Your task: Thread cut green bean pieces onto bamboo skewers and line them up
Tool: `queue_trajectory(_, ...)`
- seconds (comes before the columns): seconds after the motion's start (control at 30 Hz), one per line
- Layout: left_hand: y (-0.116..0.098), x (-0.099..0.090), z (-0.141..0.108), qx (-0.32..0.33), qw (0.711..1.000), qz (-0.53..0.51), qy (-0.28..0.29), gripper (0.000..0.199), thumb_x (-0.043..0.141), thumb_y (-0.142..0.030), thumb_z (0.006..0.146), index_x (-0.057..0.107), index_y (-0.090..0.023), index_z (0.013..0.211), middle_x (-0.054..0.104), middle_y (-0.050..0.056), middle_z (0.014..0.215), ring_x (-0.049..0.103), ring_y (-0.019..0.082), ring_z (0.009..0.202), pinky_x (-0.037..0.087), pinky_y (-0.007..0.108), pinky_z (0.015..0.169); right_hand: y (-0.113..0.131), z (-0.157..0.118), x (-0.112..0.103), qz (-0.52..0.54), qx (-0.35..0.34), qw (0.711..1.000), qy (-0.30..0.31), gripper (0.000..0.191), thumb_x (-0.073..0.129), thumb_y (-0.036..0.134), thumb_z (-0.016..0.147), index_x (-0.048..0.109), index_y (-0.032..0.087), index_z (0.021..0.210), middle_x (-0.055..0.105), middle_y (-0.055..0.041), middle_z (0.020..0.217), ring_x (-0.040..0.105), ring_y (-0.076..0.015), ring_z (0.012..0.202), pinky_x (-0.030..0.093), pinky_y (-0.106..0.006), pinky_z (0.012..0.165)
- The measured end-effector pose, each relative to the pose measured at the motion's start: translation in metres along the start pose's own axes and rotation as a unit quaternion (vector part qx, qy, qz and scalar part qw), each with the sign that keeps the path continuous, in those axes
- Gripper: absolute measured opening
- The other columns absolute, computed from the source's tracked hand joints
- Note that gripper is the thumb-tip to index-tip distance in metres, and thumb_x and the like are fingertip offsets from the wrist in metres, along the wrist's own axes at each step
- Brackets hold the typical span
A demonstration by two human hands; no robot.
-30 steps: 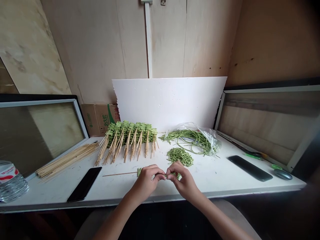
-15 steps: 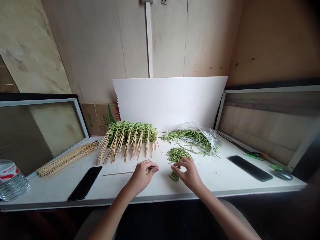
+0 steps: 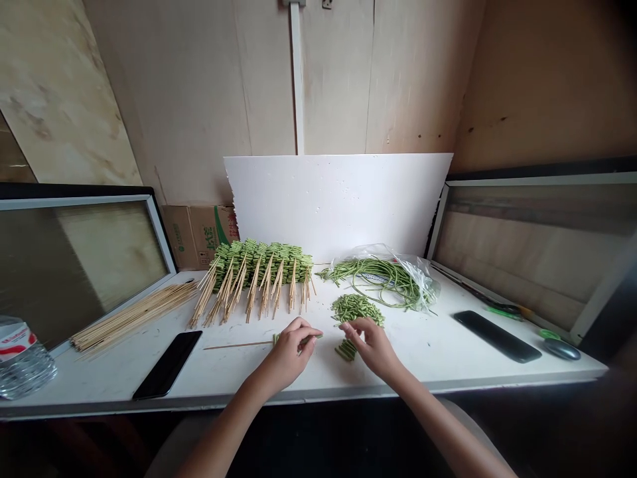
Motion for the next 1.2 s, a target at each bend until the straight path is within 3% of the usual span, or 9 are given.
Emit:
queue_trajectory(0.13, -0.006, 0.004, -0.001, 0.001, 0.999, -0.040, -0.018, 0.015, 0.065, -0.028, 0.096, 0.068, -0.022, 0.109, 0.069, 0.005, 0.097, 0.066, 0.018, 0.089, 0.054, 0.030, 0.082, 0.031, -0.009, 0.014, 0.115, -0.025, 0.991, 0.070, 0.035, 0.064, 0.055, 0.094, 0.078, 0.025, 0.104, 0.077, -0.0065, 0.093, 0.066, -0.0225, 0.084, 0.050, -0.032, 0.069)
queue_trajectory(0.27, -0.003, 0.005, -0.001, -0.008, 0.999, -0.036, -0.016, 0.017, 0.067, -0.031, 0.095, 0.070, -0.022, 0.109, 0.072, 0.005, 0.097, 0.067, 0.019, 0.088, 0.054, 0.031, 0.081, 0.033, -0.012, 0.015, 0.132, -0.020, 0.990, 0.044, 0.033, 0.065, 0.055, 0.094, 0.079, 0.025, 0.091, 0.076, -0.0062, 0.086, 0.065, -0.0211, 0.078, 0.049, -0.031, 0.066)
queue_trajectory(0.4, 0.004, 0.002, 0.000, -0.019, 1.000, 0.003, -0.025, 0.016, 0.067, -0.034, 0.095, 0.077, -0.022, 0.097, 0.075, 0.007, 0.093, 0.068, 0.021, 0.083, 0.052, 0.031, 0.075, 0.022, -0.008, 0.009, 0.141, 0.011, 0.990, 0.020, 0.036, 0.063, 0.055, 0.094, 0.077, 0.022, 0.091, 0.074, -0.0067, 0.088, 0.064, -0.0193, 0.072, 0.048, -0.030, 0.060)
queue_trajectory(0.63, -0.007, 0.005, 0.000, 0.011, 0.999, -0.001, -0.031, 0.013, 0.068, -0.030, 0.095, 0.079, -0.023, 0.094, 0.075, 0.006, 0.090, 0.067, 0.020, 0.081, 0.049, 0.028, 0.071, 0.038, -0.014, 0.011, 0.105, -0.036, 0.993, 0.029, 0.024, 0.069, 0.047, 0.093, 0.073, 0.024, 0.088, 0.069, -0.0042, 0.083, 0.058, -0.0207, 0.078, 0.046, -0.031, 0.067)
queue_trajectory(0.9, -0.005, 0.017, -0.003, 0.033, 0.999, -0.031, -0.026, 0.024, 0.062, -0.007, 0.088, 0.078, -0.021, 0.079, 0.074, 0.003, 0.078, 0.067, 0.017, 0.074, 0.049, 0.027, 0.071, 0.049, -0.025, 0.020, 0.142, -0.036, 0.989, 0.025, 0.014, 0.062, 0.026, 0.094, 0.069, 0.024, 0.082, 0.066, -0.0034, 0.079, 0.055, -0.0226, 0.082, 0.044, -0.033, 0.071)
queue_trajectory(1.07, 0.018, -0.012, 0.004, -0.020, 0.997, 0.020, -0.073, 0.024, 0.060, -0.010, 0.088, 0.078, -0.018, 0.073, 0.074, 0.005, 0.076, 0.067, 0.019, 0.073, 0.049, 0.029, 0.071, 0.069, -0.029, 0.020, 0.160, -0.067, 0.982, 0.072, 0.019, 0.064, 0.032, 0.097, 0.071, 0.025, 0.081, 0.069, -0.0041, 0.081, 0.059, -0.0240, 0.089, 0.047, -0.038, 0.085)
queue_trajectory(1.2, 0.025, -0.030, 0.007, -0.037, 0.995, 0.020, -0.092, 0.021, 0.065, -0.027, 0.093, 0.080, -0.018, 0.082, 0.077, 0.007, 0.086, 0.069, 0.021, 0.081, 0.051, 0.031, 0.076, 0.046, -0.015, 0.009, 0.051, -0.057, 0.997, 0.024, 0.022, 0.071, 0.044, 0.092, 0.078, 0.026, 0.083, 0.070, -0.0071, 0.088, 0.060, -0.0274, 0.093, 0.045, -0.043, 0.088)
Point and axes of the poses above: each hand's wrist, its own z-axis towards the middle knuckle, its own x-axis out of the palm, y = z × x, the point moved 6 cm from there along z, towards the middle knuckle
